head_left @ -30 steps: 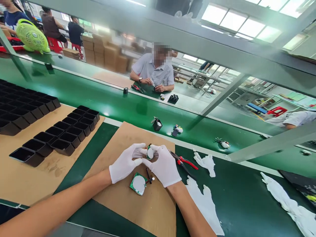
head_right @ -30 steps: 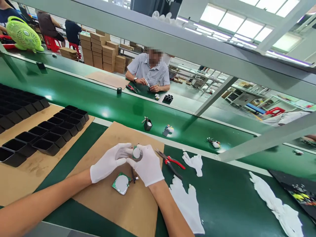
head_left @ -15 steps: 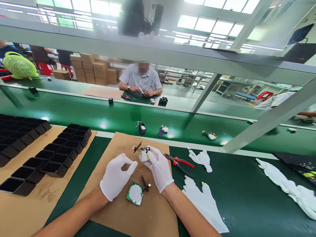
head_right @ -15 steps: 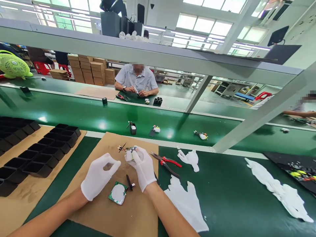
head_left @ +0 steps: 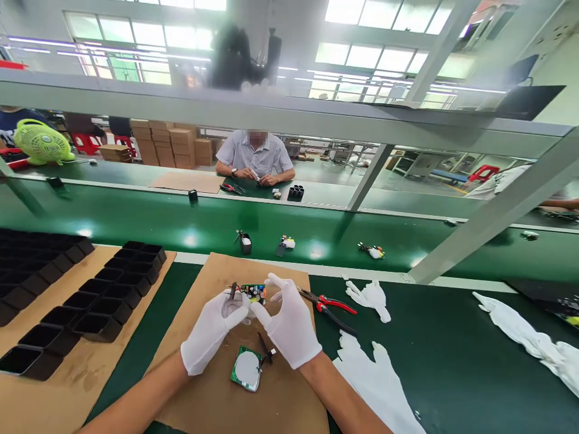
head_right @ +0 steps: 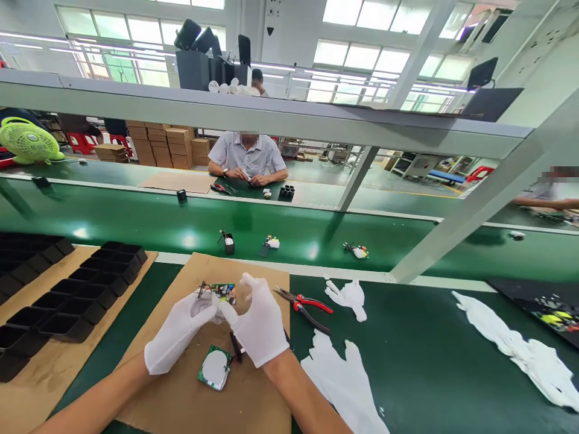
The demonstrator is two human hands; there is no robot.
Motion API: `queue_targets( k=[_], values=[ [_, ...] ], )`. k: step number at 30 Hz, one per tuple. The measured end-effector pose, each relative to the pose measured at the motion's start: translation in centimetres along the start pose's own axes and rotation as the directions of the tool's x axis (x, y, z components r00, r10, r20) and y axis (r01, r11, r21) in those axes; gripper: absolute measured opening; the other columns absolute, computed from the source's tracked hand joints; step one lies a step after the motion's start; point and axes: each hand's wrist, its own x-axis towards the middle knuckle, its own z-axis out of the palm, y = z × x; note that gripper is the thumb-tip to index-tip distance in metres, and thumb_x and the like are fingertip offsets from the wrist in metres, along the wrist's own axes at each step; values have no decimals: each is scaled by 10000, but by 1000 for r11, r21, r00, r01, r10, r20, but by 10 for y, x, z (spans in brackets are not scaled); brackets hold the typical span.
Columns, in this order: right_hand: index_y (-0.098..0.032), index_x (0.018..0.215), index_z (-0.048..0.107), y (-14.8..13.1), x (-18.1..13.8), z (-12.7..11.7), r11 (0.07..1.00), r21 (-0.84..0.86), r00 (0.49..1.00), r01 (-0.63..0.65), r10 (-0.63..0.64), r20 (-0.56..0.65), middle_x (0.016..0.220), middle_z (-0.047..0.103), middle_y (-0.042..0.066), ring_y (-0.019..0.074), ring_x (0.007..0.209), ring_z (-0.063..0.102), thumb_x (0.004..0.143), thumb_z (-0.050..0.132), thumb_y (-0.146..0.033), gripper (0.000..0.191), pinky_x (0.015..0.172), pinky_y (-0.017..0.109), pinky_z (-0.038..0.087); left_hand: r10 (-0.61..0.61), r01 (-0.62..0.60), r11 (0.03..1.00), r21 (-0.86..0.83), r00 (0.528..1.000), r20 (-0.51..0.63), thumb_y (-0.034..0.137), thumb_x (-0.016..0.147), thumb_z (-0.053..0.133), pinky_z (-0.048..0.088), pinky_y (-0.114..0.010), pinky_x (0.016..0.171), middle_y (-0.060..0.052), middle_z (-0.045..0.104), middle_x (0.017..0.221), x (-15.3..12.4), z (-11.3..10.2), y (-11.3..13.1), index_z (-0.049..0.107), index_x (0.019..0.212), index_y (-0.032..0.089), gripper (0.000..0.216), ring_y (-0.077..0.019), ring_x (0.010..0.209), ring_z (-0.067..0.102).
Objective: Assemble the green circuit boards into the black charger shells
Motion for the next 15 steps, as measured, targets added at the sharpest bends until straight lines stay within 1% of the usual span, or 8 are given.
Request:
queue_targets(
  k=[1, 3, 5, 8, 10, 12, 13, 15],
  values=[
    [-170, 1437, 564, 1, -1, 0, 999, -24, 999, 39, -39, 23, 1276, 698, 142, 268, 993, 715, 819, 793, -321, 675, 941, 468, 598, -13, 13, 1000, 3, 1000, 1, 638, 889, 659, 636, -420, 833, -89, 803, 950, 0, 0, 1, 662, 940, 178, 463, -267, 879, 769],
    [-209, 1504, 528, 4, -3, 2, 990, -62, 989, 125, -119, 87, 1385, 670, 138, 304, 1164, 689, 771, 840, -309, 803, 1042, 488, 563, -30, 30, 999, 22, 1000, -6, 623, 896, 651, 624, -389, 809, -76, 794, 927, 0, 0, 0, 652, 906, 182, 441, -256, 873, 762],
    [-230, 1467, 580, 7, -6, 5, 978, -95, 976, 185, -172, 134, 1327, 713, 121, 315, 1158, 701, 737, 877, -307, 793, 1027, 484, 575, -32, 33, 998, 57, 999, -16, 608, 862, 691, 606, -365, 770, -62, 782, 885, 1, 1, -3, 636, 858, 188, 423, -250, 847, 754],
    [-216, 1298, 686, 13, -7, 6, 966, -128, 969, 225, -209, 130, 1120, 775, 95, 293, 979, 750, 730, 861, -258, 595, 878, 437, 626, -3, 2, 994, 113, 1000, 6, 531, 802, 766, 588, -346, 726, -38, 769, 818, -2, 0, -3, 654, 845, 193, 358, -235, 785, 737],
    [-211, 1163, 716, 18, -4, 3, 962, -132, 970, 237, -226, 91, 1042, 786, 82, 289, 946, 766, 752, 821, -244, 426, 837, 419, 638, 39, -49, 987, 151, 997, 69, 434, 782, 788, 598, -349, 783, -38, 798, 894, -7, -4, 4, 710, 971, 196, 314, -236, 836, 749],
    [-203, 1065, 709, 23, 3, -1, 962, -126, 970, 244, -241, 37, 981, 796, 83, 291, 895, 784, 803, 776, -291, 284, 788, 416, 649, 106, -131, 958, 255, 989, 106, 359, 803, 769, 594, -363, 901, -48, 813, 1048, -12, -13, 17, 714, 1154, 217, 382, -244, 964, 759],
    [-206, 1029, 705, 25, 7, -3, 961, -120, 968, 250, -249, 21, 938, 799, 76, 288, 849, 790, 826, 758, -319, 238, 768, 418, 654, 152, -177, 915, 364, 984, 97, 348, 828, 753, 581, -372, 955, -51, 806, 1108, -14, -20, 24, 700, 1213, 229, 407, -247, 1020, 754],
    [-220, 975, 696, 30, 15, -6, 960, -105, 965, 261, -263, -3, 851, 799, 55, 287, 755, 792, 849, 737, -369, 199, 722, 421, 661, 245, -218, 746, 629, 969, 44, 352, 880, 720, 555, -388, 1008, -58, 786, 1169, -17, -42, 38, 688, 1249, 241, 387, -256, 1082, 738]
  ],
)
